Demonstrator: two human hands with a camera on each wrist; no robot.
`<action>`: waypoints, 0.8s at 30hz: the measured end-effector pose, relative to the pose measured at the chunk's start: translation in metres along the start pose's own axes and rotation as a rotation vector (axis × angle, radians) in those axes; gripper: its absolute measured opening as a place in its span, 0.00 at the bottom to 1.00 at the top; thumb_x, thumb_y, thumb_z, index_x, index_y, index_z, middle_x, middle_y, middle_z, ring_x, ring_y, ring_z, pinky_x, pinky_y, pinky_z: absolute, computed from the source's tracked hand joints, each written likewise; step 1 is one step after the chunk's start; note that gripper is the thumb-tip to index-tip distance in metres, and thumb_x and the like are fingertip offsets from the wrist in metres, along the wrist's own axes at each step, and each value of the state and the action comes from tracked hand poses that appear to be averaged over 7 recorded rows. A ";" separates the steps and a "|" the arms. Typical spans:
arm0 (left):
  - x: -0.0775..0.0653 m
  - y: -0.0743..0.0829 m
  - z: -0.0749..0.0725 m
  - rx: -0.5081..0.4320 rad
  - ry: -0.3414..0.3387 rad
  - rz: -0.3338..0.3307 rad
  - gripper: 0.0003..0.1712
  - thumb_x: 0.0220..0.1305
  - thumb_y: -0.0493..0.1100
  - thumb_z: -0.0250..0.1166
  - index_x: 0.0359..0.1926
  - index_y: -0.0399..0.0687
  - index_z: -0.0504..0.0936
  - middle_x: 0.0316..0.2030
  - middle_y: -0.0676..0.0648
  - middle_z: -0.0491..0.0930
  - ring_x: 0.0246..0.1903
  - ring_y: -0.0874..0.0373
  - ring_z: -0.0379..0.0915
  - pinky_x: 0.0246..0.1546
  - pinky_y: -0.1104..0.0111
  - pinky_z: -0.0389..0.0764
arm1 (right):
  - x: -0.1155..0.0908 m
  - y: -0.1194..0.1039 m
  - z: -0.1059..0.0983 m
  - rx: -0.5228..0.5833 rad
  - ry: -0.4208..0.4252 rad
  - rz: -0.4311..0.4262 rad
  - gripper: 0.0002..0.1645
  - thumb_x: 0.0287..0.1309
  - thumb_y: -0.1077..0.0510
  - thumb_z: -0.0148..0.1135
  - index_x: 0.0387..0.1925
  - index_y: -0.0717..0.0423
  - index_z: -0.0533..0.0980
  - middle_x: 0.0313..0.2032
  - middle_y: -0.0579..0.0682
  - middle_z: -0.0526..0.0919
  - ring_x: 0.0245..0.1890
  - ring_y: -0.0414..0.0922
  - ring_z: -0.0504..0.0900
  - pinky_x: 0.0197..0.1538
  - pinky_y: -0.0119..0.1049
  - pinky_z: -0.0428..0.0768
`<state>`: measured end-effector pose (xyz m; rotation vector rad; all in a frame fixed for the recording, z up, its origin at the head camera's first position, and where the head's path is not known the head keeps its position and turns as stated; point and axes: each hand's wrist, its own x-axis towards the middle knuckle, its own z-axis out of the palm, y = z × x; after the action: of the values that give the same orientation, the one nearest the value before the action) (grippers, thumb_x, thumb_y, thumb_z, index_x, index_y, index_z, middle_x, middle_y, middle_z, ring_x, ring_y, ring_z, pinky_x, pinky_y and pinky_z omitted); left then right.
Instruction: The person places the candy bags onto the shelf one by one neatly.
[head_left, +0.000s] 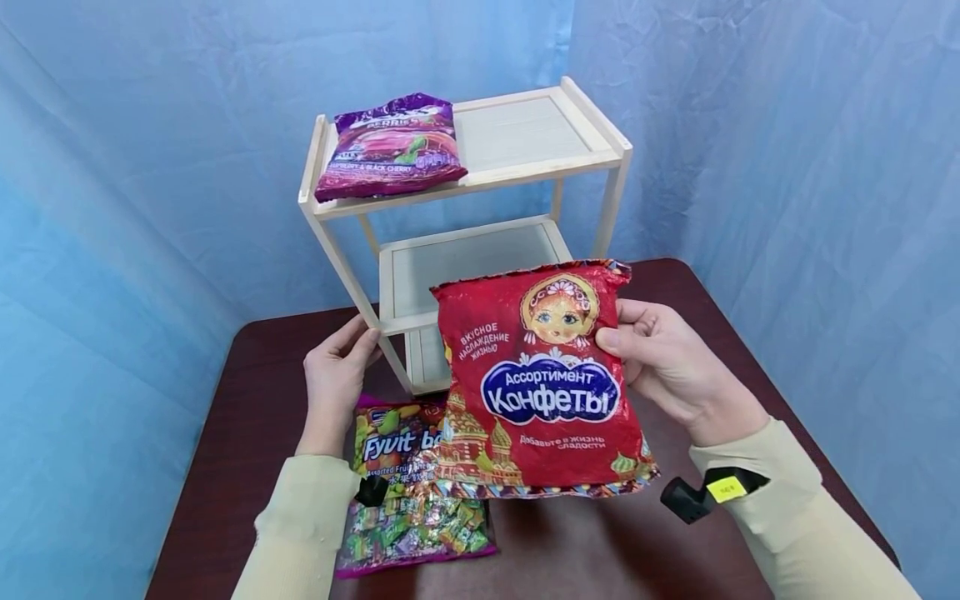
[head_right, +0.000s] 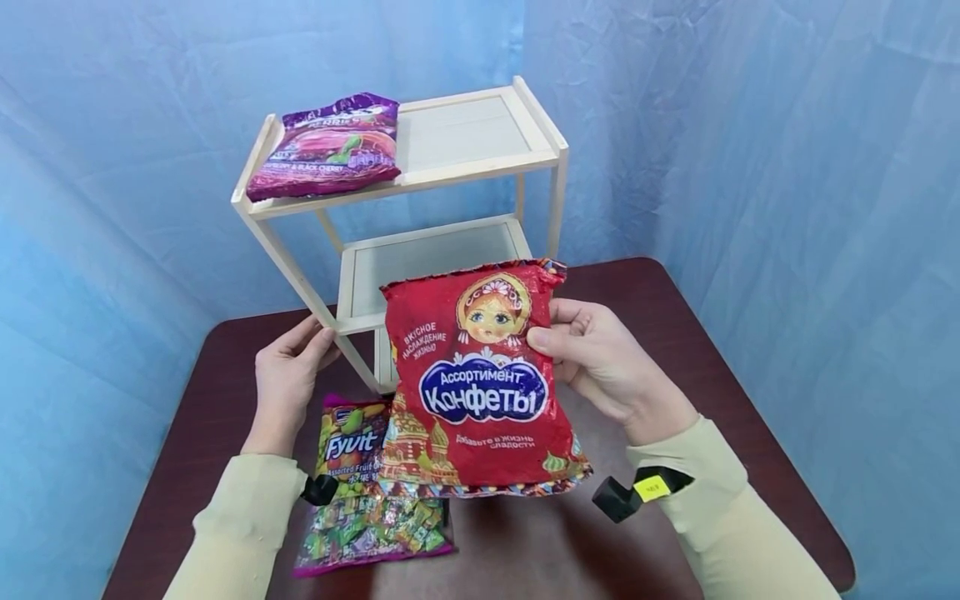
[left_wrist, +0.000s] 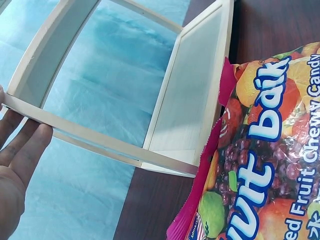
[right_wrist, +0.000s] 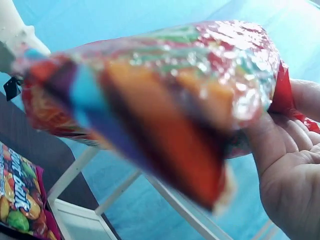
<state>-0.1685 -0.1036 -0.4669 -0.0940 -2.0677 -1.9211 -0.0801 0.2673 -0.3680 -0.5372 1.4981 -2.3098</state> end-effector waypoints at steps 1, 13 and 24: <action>0.000 0.000 0.000 0.000 0.001 0.001 0.19 0.59 0.49 0.64 0.52 0.63 0.81 0.48 0.49 0.80 0.44 0.56 0.79 0.41 0.71 0.79 | 0.002 0.001 0.002 0.010 0.009 -0.011 0.21 0.67 0.67 0.45 0.60 0.69 0.62 0.52 0.65 0.73 0.48 0.56 0.78 0.51 0.53 0.76; 0.000 0.000 0.000 -0.003 0.019 0.003 0.19 0.58 0.48 0.64 0.52 0.59 0.81 0.46 0.46 0.81 0.43 0.56 0.79 0.41 0.71 0.80 | 0.025 0.015 0.021 0.134 0.119 -0.119 0.24 0.66 0.65 0.48 0.62 0.67 0.60 0.56 0.64 0.69 0.51 0.54 0.76 0.53 0.51 0.74; -0.010 0.026 0.004 0.001 0.005 -0.020 0.19 0.61 0.43 0.63 0.54 0.50 0.79 0.49 0.41 0.79 0.45 0.51 0.79 0.44 0.65 0.79 | 0.037 0.032 0.022 0.243 0.197 -0.232 0.23 0.66 0.65 0.49 0.61 0.66 0.60 0.54 0.62 0.73 0.48 0.52 0.79 0.51 0.48 0.76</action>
<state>-0.1529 -0.0959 -0.4451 -0.0679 -2.0744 -1.9297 -0.0996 0.2198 -0.3847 -0.4478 1.2645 -2.7481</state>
